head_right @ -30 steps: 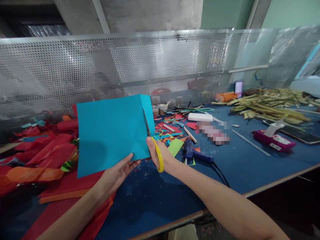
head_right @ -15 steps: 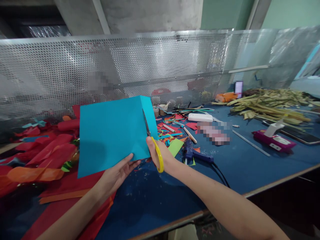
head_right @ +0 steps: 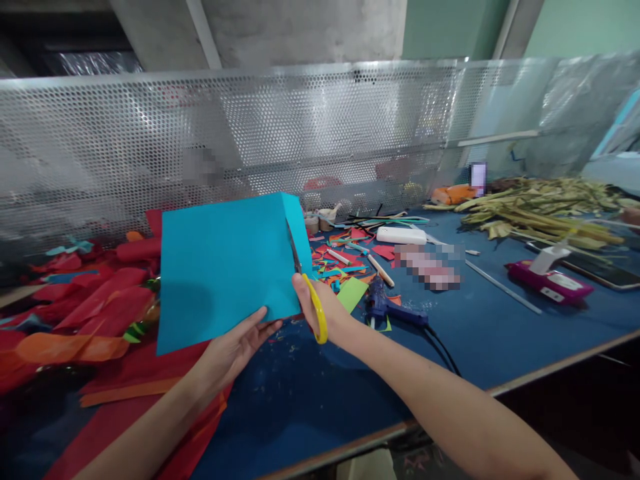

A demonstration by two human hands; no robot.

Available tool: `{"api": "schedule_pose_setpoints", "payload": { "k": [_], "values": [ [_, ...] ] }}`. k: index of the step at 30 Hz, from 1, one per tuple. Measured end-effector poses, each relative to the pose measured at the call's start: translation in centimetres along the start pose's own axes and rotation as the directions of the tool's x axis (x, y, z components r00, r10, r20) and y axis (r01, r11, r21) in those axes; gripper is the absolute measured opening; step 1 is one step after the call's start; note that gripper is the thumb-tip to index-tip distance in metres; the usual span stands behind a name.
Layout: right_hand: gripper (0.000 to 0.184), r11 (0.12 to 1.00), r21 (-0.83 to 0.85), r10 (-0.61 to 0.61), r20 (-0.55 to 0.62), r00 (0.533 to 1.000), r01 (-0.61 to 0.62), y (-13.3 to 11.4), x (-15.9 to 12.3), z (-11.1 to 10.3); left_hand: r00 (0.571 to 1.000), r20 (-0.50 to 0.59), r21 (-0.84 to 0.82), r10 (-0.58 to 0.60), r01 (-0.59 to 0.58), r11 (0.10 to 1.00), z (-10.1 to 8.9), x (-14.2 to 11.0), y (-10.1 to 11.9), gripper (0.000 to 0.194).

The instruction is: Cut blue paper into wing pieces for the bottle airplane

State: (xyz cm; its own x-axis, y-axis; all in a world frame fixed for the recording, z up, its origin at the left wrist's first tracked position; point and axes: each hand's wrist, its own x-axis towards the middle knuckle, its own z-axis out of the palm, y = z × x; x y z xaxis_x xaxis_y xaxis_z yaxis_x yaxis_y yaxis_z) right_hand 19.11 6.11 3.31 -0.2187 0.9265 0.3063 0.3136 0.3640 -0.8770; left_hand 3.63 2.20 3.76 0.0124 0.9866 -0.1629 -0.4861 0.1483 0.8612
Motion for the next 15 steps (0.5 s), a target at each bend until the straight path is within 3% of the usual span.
{"api": "schedule_pose_setpoints", "payload": {
  "k": [4, 15],
  "values": [
    [0.054, 0.998, -0.027, -0.057, 0.006, 0.998, 0.057, 0.33, 0.39, -0.01, 1.0, -0.027, -0.022, -0.01, 0.01, 1.0, -0.03, 0.02, 0.01, 0.034],
    [0.053, 0.997, -0.027, -0.065, 0.042, 0.997, 0.066, 0.53, 0.38, 0.13, 1.0, -0.023, -0.015, -0.008, 0.008, 1.0, -0.01, 0.25, 0.04, 0.021]
  ]
}}
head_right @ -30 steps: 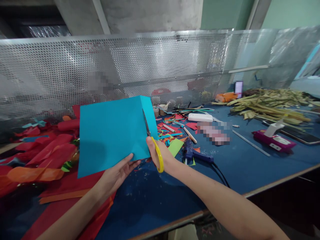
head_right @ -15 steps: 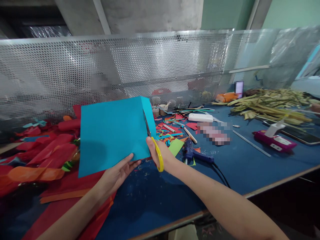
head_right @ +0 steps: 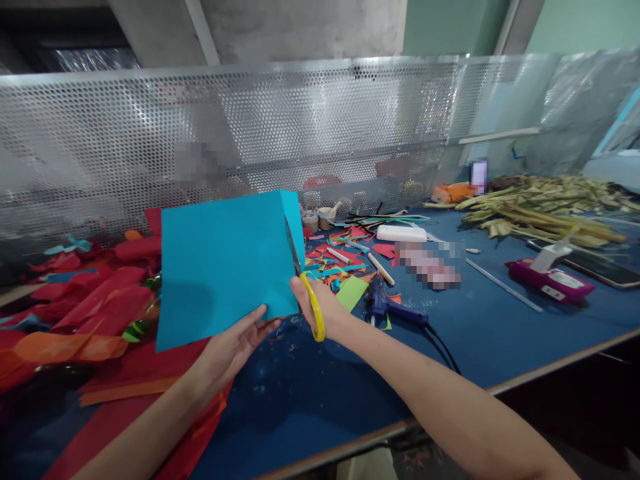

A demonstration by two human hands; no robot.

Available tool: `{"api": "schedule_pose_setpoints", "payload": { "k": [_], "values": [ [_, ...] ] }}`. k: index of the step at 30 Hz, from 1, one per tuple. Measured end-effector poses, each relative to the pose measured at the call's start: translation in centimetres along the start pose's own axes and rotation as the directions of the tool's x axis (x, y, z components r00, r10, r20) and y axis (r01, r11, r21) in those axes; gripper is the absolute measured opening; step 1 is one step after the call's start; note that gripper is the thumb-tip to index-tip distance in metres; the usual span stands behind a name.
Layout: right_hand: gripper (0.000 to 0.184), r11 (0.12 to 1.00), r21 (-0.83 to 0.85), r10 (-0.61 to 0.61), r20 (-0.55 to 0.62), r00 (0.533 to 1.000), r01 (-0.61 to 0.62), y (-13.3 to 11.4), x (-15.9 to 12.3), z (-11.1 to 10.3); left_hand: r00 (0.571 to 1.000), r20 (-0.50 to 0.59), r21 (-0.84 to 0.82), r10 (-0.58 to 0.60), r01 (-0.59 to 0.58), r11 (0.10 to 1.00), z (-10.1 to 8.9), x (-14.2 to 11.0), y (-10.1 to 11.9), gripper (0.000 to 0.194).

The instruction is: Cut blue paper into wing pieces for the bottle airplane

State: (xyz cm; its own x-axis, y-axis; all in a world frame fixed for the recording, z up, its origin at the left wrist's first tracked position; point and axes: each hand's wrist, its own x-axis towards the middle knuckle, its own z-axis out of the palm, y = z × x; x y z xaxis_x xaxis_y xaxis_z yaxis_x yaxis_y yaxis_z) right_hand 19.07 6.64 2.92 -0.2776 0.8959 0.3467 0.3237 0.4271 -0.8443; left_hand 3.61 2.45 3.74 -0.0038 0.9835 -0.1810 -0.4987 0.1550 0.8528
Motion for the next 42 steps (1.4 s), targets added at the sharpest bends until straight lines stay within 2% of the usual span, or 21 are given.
{"api": "schedule_pose_setpoints", "payload": {
  "k": [7, 14, 25, 31, 37, 42],
  "values": [
    [0.057, 1.0, 0.018, -0.025, -0.031, 0.999, 0.026, -0.2, 0.0, 0.0, 0.999, -0.001, 0.003, -0.05, 0.05, 0.999, 0.1, -0.2, 0.0, 0.011],
    [0.057, 0.999, 0.019, -0.034, -0.048, 0.998, 0.035, 0.2, 0.1, 0.1, 0.999, 0.005, 0.014, -0.044, 0.044, 0.999, -0.1, -0.1, -0.1, 0.017],
    [0.054, 0.994, -0.073, -0.088, -0.073, 0.993, 0.083, 0.6, 0.2, 0.0, 0.998, 0.004, 0.006, -0.07, 0.07, 0.998, 0.0, -0.3, 0.2, 0.017],
    [0.053, 0.994, -0.085, -0.07, -0.075, 0.995, 0.064, 0.5, 0.3, 0.0, 0.997, -0.005, 0.005, -0.077, 0.077, 0.997, 0.1, -0.3, 0.2, 0.015],
    [0.057, 0.996, -0.03, -0.084, -0.09, 0.992, 0.082, 0.5, 0.2, 0.0, 0.996, -0.021, 0.008, -0.088, 0.088, 0.996, 0.2, -0.3, 0.3, 0.008],
    [0.057, 0.996, 0.091, 0.018, -0.024, 1.0, -0.016, 1.0, 0.0, 0.2, 0.997, -0.008, 0.011, -0.079, 0.079, 0.997, 0.0, -0.3, 0.2, 0.01]
  ]
}}
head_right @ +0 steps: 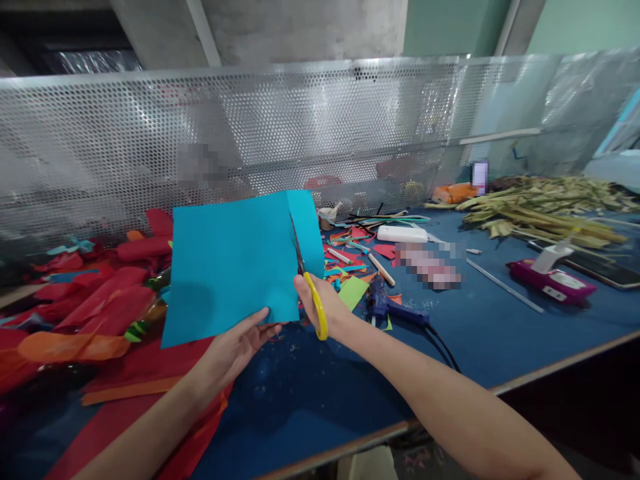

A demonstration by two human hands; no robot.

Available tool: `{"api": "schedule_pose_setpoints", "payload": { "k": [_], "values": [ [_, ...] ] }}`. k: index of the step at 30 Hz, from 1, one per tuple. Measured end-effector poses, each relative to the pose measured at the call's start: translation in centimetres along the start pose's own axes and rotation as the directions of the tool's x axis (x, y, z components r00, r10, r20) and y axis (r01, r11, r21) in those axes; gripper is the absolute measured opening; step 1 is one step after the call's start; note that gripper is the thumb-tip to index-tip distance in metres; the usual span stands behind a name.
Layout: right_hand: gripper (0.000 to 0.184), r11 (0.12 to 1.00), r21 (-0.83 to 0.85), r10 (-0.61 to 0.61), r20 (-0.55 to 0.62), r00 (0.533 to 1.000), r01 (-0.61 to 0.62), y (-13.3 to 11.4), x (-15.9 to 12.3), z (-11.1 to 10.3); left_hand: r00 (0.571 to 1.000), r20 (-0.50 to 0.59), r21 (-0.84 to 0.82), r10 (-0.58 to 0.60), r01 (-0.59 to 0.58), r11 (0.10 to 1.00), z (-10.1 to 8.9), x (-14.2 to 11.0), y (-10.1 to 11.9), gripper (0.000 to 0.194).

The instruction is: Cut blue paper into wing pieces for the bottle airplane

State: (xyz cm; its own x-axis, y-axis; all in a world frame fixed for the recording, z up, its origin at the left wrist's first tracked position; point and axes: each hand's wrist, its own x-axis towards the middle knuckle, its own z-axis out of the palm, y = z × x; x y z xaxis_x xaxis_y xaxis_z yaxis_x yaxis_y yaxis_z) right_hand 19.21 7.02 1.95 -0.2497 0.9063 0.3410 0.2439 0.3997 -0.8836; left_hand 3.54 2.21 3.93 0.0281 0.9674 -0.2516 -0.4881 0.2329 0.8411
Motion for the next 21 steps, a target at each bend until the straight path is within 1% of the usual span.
{"api": "schedule_pose_setpoints", "payload": {
  "k": [6, 11, 16, 21],
  "values": [
    [0.06, 0.999, -0.041, 0.009, 0.01, 1.0, -0.008, -0.3, -0.1, -0.1, 1.0, 0.013, 0.029, -0.002, 0.001, 1.0, -0.2, 0.1, 0.0, 0.013],
    [0.063, 0.997, -0.083, 0.001, -0.013, 1.0, -0.002, -1.0, -0.1, -0.2, 1.0, 0.005, 0.032, -0.007, 0.007, 0.999, 0.1, -0.1, 0.1, 0.012],
    [0.062, 0.997, -0.08, 0.005, -0.027, 1.0, -0.007, -1.1, -0.2, -0.1, 1.0, -0.015, 0.03, 0.0, 0.0, 1.0, 0.2, -0.1, 0.1, 0.01],
    [0.062, 0.997, -0.072, 0.006, -0.032, 0.999, -0.008, -1.0, -0.3, -0.1, 1.0, -0.005, 0.022, -0.001, 0.001, 1.0, 0.2, -0.2, 0.0, 0.011]
  ]
}}
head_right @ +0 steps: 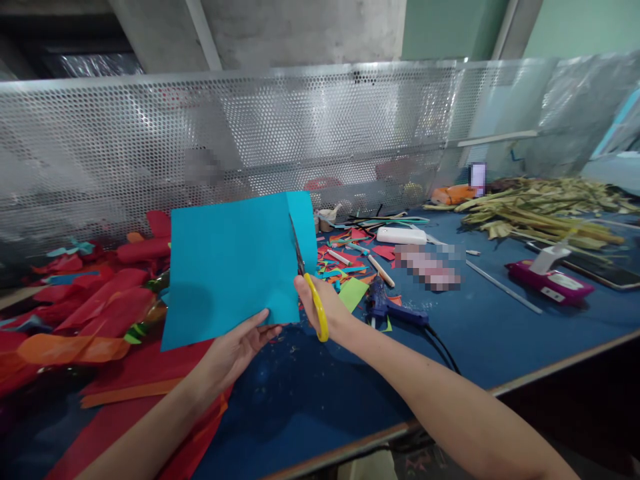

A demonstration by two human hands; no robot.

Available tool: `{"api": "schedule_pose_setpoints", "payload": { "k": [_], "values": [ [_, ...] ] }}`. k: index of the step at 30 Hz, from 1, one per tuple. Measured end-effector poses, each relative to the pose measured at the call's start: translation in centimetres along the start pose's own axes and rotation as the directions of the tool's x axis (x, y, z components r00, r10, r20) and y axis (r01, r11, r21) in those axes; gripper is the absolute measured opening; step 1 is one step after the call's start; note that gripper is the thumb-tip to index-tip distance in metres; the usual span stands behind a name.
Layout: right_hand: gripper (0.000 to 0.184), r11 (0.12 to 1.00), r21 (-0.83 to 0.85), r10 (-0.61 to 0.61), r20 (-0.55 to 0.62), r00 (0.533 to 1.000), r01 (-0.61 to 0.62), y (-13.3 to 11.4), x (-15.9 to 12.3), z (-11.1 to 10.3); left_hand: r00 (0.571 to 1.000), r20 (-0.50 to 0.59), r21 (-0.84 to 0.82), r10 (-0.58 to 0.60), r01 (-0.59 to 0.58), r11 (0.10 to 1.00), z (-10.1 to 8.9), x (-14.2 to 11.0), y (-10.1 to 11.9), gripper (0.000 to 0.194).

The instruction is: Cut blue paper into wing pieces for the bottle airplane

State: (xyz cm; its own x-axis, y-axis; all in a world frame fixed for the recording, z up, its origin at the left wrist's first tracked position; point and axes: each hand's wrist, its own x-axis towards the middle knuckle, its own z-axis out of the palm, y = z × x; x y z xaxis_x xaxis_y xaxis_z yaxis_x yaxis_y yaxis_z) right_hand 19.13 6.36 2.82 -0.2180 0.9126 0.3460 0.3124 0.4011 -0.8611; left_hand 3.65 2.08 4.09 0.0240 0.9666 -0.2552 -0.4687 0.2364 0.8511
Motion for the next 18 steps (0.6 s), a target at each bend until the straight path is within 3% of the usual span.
{"api": "schedule_pose_setpoints", "payload": {
  "k": [18],
  "values": [
    [0.059, 1.0, 0.014, 0.019, 0.002, 1.0, -0.019, 0.35, 0.17, 0.14, 1.0, 0.016, 0.0, 0.005, -0.005, 1.0, 0.02, -0.02, 0.02, 0.018]
  ]
}}
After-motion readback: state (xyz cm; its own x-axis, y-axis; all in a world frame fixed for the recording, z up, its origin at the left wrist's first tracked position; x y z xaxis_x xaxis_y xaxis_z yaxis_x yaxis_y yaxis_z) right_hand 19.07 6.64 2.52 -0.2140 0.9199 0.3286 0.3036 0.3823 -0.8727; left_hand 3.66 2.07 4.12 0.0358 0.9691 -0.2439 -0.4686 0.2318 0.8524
